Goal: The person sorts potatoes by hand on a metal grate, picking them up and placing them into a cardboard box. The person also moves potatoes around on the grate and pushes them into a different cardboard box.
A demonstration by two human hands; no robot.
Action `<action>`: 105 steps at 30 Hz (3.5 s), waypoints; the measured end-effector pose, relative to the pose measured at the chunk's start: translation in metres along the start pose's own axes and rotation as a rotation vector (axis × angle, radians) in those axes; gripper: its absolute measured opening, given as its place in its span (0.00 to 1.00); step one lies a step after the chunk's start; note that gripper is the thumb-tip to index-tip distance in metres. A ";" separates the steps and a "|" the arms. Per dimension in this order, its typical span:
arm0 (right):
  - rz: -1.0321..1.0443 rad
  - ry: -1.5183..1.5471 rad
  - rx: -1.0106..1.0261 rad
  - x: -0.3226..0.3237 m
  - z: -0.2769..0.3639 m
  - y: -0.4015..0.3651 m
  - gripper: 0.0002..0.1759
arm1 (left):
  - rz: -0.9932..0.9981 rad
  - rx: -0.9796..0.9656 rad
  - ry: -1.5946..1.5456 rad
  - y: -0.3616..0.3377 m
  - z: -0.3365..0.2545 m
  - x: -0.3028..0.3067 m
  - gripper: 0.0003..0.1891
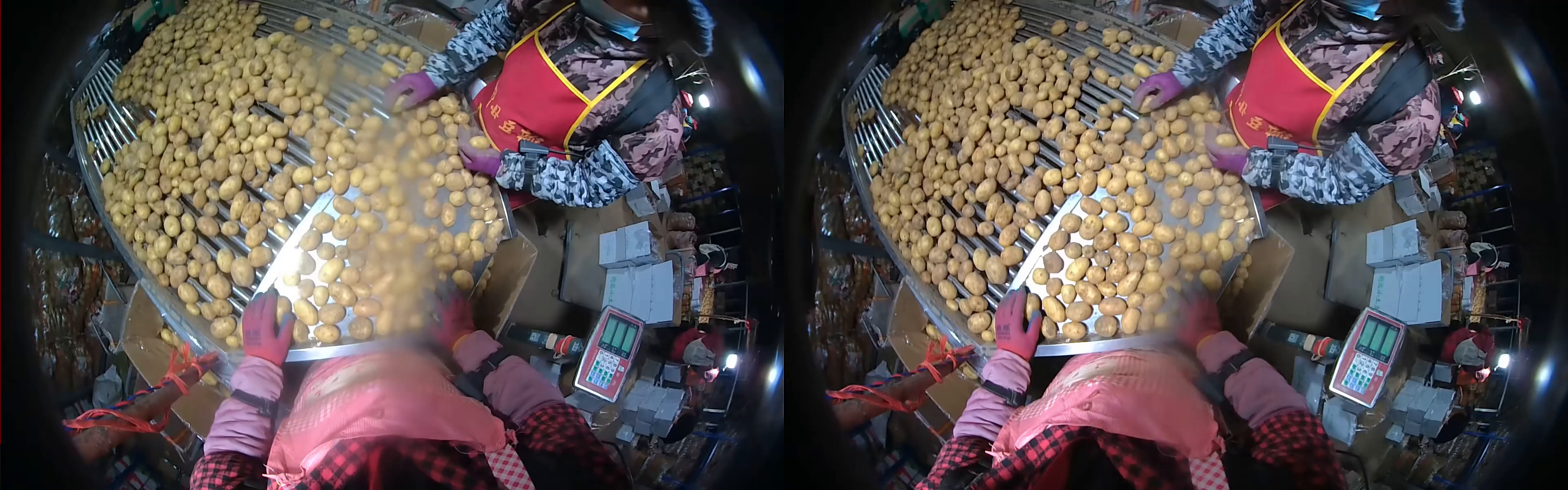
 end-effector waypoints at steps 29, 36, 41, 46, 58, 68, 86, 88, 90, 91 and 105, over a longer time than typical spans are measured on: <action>-0.439 0.133 -0.051 0.078 -0.037 0.065 0.34 | -0.078 -0.211 0.142 0.052 -0.043 0.024 0.34; -0.507 0.131 -0.118 0.087 -0.120 0.205 0.35 | -0.158 0.123 0.279 0.005 0.022 0.023 0.36; -0.467 0.020 -0.166 0.107 -0.130 0.304 0.37 | -0.147 0.151 0.249 0.006 0.024 0.025 0.35; 0.029 -0.176 -0.384 0.123 -0.119 0.375 0.39 | -0.148 0.146 0.248 0.004 0.027 0.023 0.34; -0.040 -0.188 -0.355 0.098 -0.103 0.368 0.34 | -0.187 0.158 0.234 -0.001 0.029 0.019 0.33; -0.102 -0.154 -0.266 0.095 -0.113 0.346 0.34 | -0.162 0.168 0.159 -0.004 0.028 0.021 0.33; -0.271 0.578 0.217 0.059 0.033 0.284 0.45 | -0.185 0.227 0.155 -0.004 0.028 0.024 0.32; -0.100 0.964 0.340 0.072 0.072 0.271 0.47 | -0.183 0.250 0.153 -0.002 0.027 0.026 0.32; 0.099 1.347 0.264 0.083 0.091 0.257 0.47 | -0.175 0.258 0.149 -0.004 0.026 0.026 0.32; 0.198 1.533 0.225 0.092 0.102 0.251 0.46 | -0.184 0.249 0.153 -0.003 0.027 0.026 0.32; 0.277 1.618 0.262 0.062 0.176 0.171 0.39 | -0.218 0.259 -0.839 0.014 -0.044 0.024 0.33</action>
Point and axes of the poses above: each hand's wrist, its own y-axis towards the middle knuckle, its own x-axis out of the back of the hand, z = x × y, the point moved 5 cm from there along y, towards the middle knuckle, and after that the axes turned 3 degrees about x, right-handed, at the moved point
